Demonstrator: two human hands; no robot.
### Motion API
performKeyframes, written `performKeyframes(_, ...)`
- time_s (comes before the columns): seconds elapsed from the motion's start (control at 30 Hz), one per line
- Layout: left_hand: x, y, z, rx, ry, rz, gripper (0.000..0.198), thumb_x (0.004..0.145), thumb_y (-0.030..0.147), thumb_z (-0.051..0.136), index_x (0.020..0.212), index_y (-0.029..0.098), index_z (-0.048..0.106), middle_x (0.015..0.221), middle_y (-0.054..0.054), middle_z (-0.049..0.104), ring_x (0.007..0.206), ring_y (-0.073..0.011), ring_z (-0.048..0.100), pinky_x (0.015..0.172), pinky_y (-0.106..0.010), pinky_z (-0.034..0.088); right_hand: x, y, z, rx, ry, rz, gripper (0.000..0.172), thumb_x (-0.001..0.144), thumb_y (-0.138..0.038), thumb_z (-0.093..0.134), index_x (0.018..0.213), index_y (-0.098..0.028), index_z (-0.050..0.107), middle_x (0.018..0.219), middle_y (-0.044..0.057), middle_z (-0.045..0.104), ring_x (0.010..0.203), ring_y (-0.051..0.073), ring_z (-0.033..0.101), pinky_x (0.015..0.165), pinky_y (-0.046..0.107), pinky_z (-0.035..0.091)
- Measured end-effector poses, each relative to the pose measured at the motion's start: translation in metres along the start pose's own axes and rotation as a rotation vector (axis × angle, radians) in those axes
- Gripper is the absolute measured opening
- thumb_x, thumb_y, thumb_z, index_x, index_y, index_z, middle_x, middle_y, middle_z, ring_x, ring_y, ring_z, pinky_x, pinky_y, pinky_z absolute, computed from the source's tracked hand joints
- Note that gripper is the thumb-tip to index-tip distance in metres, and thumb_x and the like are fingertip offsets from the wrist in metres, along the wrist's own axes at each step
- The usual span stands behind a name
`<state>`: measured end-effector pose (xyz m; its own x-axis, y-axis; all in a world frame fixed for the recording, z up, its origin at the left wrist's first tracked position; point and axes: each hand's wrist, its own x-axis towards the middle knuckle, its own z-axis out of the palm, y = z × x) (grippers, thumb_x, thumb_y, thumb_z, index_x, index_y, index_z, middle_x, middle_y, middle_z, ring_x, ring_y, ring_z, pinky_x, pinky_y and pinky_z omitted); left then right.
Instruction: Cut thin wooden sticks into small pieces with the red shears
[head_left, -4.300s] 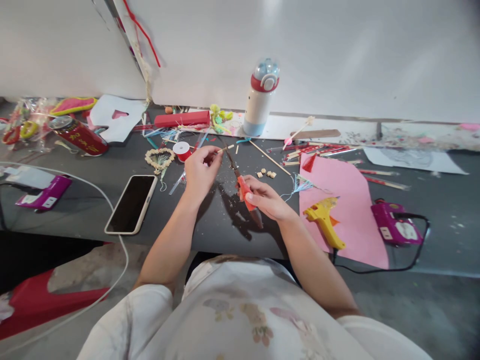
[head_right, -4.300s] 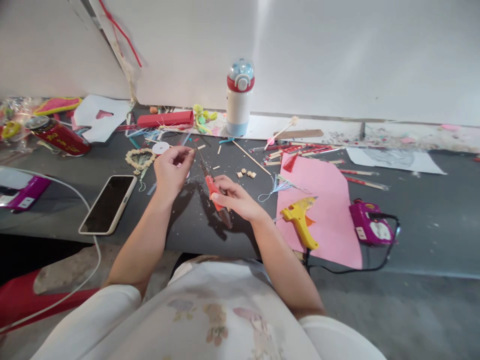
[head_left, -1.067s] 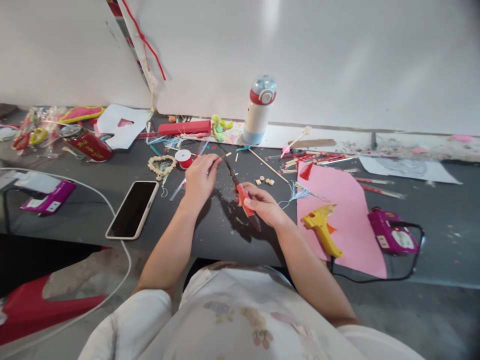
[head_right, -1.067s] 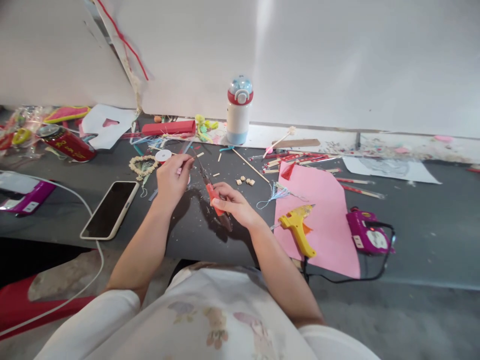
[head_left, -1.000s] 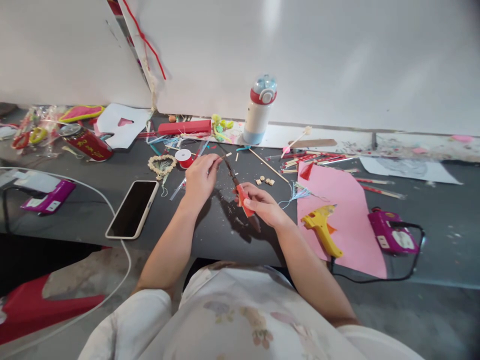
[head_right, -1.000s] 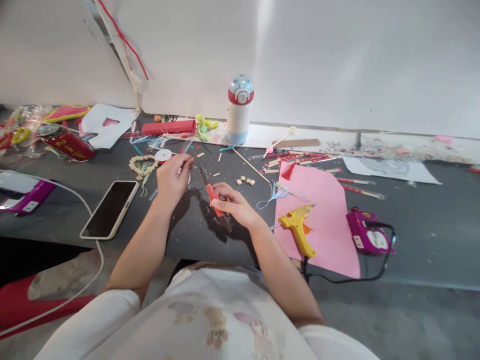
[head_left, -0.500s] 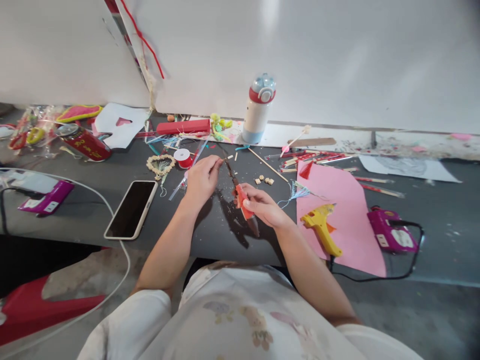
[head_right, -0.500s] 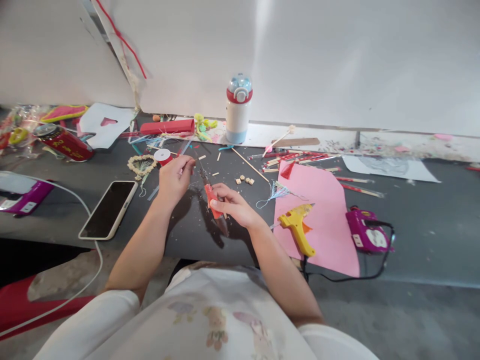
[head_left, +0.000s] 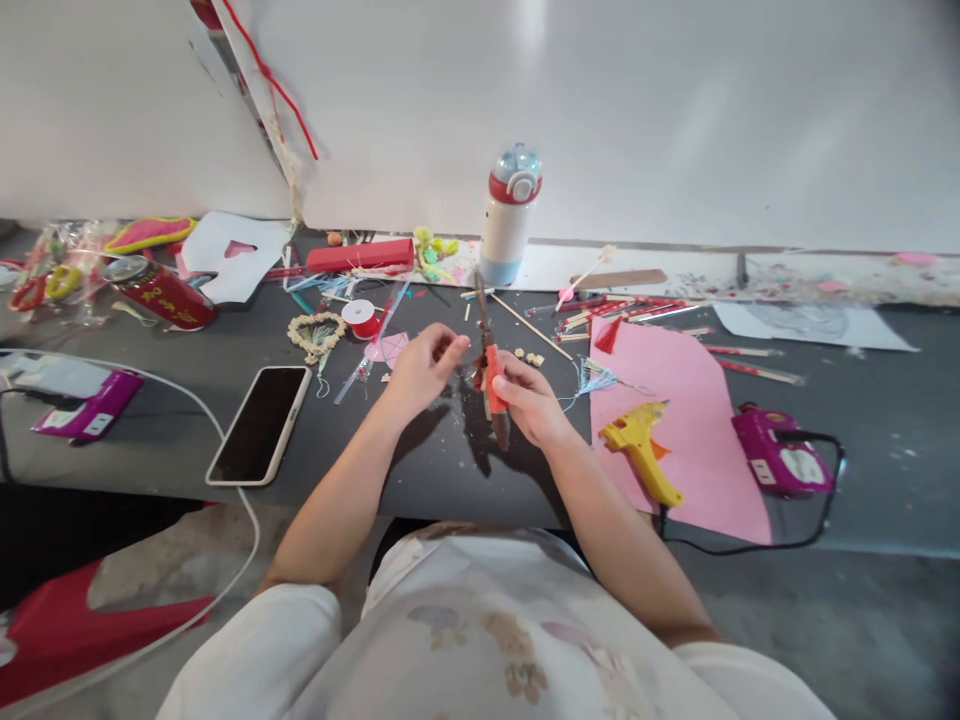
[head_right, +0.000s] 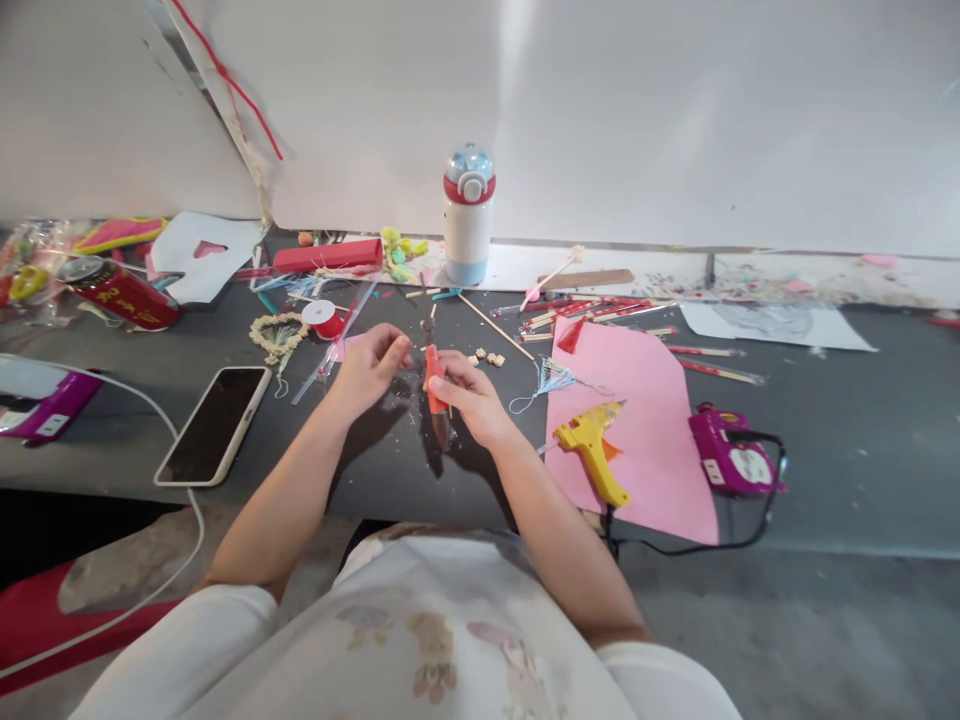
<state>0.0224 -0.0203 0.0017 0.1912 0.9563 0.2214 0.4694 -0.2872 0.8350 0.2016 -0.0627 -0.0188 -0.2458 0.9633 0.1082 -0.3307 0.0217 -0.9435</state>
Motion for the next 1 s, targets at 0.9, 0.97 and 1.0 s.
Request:
performKeyframes(0.9, -0.019, 0.007, 0.041, -0.621, -0.272, -0.144, 0.086, 0.066, 0.052, 0.083, 0.129, 0.023, 0.033, 0.086, -0.001, 0.068, 0.073, -0.0149, 0.068, 0.07, -0.03, 0.053, 0.008, 0.0, -0.002, 0.062, 0.265, 0.034, 0.056, 0.067, -0.055, 0.082, 0.104, -0.027, 0.051, 0.107, 0.003, 0.064, 0.102, 0.019, 0.064, 0.088, 0.035, 0.055)
performKeyframes(0.97, -0.019, 0.005, 0.04, -0.583, -0.267, -0.121, 0.085, 0.066, 0.05, 0.084, 0.129, 0.023, 0.033, 0.089, -0.002, 0.069, 0.075, -0.0152, 0.069, 0.074, -0.032, 0.054, 0.008, 0.0, -0.002, 0.05, 0.241, 0.088, 0.058, 0.067, -0.056, 0.081, 0.108, -0.026, 0.054, 0.114, 0.005, 0.064, 0.104, 0.02, 0.065, 0.092, 0.037, 0.055)
performKeyframes(1.0, -0.019, 0.005, 0.04, -0.565, -0.271, -0.11, 0.085, 0.067, 0.049, 0.083, 0.13, 0.023, 0.033, 0.091, -0.003, 0.07, 0.077, -0.0157, 0.069, 0.076, -0.034, 0.054, 0.008, 0.0, -0.002, 0.049, 0.219, 0.119, 0.059, 0.067, -0.057, 0.081, 0.109, -0.025, 0.056, 0.116, 0.006, 0.065, 0.103, 0.02, 0.065, 0.093, 0.038, 0.055)
